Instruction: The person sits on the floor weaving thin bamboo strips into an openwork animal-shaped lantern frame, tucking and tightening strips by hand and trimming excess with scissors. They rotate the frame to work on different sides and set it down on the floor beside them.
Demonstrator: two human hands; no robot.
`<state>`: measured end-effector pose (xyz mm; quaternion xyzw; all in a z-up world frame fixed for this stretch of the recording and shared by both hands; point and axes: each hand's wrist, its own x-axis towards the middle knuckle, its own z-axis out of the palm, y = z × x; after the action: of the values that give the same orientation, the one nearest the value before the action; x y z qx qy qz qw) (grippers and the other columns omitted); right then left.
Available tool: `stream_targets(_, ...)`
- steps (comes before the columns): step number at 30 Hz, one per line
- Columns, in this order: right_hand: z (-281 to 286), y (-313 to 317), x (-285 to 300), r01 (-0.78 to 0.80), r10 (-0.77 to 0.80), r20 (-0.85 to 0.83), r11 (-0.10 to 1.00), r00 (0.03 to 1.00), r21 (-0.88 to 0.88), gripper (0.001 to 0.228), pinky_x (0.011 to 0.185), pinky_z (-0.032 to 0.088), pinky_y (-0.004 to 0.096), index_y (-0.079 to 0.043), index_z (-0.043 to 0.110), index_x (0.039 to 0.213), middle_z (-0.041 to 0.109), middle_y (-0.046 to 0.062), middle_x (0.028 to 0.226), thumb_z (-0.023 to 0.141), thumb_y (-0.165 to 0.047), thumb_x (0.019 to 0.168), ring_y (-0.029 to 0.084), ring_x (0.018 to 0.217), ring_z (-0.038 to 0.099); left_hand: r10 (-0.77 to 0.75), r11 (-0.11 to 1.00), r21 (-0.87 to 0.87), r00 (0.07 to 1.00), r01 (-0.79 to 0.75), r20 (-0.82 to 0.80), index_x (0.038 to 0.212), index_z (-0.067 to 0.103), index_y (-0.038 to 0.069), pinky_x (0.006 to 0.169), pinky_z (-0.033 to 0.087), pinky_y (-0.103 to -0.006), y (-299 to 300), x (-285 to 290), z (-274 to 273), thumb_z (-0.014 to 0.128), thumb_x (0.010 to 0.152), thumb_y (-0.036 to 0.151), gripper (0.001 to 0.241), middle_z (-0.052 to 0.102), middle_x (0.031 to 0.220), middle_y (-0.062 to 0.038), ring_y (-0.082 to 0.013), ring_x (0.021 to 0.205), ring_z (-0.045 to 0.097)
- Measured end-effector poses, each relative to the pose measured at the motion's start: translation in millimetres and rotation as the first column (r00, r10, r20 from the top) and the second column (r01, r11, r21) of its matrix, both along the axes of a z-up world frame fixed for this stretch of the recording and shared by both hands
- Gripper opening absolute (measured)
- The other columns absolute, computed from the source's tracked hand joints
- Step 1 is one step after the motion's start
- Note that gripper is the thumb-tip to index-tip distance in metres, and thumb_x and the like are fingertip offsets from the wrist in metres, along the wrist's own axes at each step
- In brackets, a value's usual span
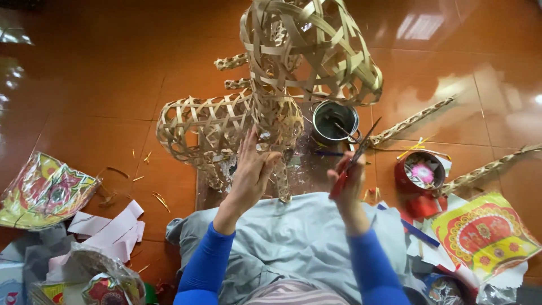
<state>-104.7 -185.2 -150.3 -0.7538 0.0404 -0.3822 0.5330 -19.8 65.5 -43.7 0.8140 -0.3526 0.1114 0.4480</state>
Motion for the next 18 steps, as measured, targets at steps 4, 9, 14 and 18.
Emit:
stream_targets(4, 101, 8, 34, 0.168, -0.112, 0.219, 0.953, 0.969, -0.252, 0.055, 0.075, 0.045, 0.029, -0.006, 0.048, 0.132, 0.048, 0.011, 0.105, 0.077, -0.036, 0.096, 0.019, 0.086, 0.051, 0.037, 0.998, 0.044, 0.999, -0.036, -0.025, 0.12, 0.075, 0.011, 0.128, 0.02, -0.05, -1, 1, -5, 0.054, 0.108, 0.028, 0.029, 0.021, 0.169, -0.028, -0.0422, 0.158, 0.023)
stream_targets(9, 93, -6, 48, 0.323, -0.241, 0.229, 0.828, 0.943, -0.458, 0.036, 0.065, 0.045, 0.032, -0.004, 0.061, 0.117, 0.057, 0.008, 0.089, 0.088, -0.015, 0.096, 0.017, 0.074, 0.055, 0.033, 0.998, 0.046, 0.999, -0.031, -0.036, 0.121, 0.073, 0.008, 0.127, 0.023, -0.0479, 1, 3, -3, 0.055, 0.107, 0.032, 0.033, 0.023, 0.169, -0.026, -0.0416, 0.158, 0.022)
stream_targets(14, 97, 23, 18, -0.333, 0.332, 0.027, 0.942, 0.943, 0.053, 0.036, 0.065, 0.047, 0.029, -0.002, 0.061, 0.121, 0.059, 0.004, 0.091, 0.076, -0.023, 0.096, 0.013, 0.075, 0.057, 0.048, 0.997, 0.063, 0.999, -0.049, 0.022, 0.118, 0.073, 0.007, 0.127, 0.02, -0.0498, -5, 10, -24, 0.059, 0.104, 0.024, 0.027, 0.02, 0.168, -0.029, -0.0449, 0.157, 0.02)
stream_targets(18, 158, 72, 21, -0.817, 0.861, 0.045, 0.463, 0.507, 0.344, 0.069, 0.083, 0.05, 0.028, -0.002, 0.048, 0.141, 0.059, 0.005, 0.106, 0.065, -0.055, 0.1, 0.013, 0.094, 0.058, 0.072, 0.985, 0.15, 0.992, -0.087, 0.1, 0.112, 0.07, 0.003, 0.132, 0.021, -0.0499, -9, 10, -31, 0.059, 0.097, 0.011, 0.02, 0.02, 0.171, -0.028, -0.0447, 0.161, 0.02)
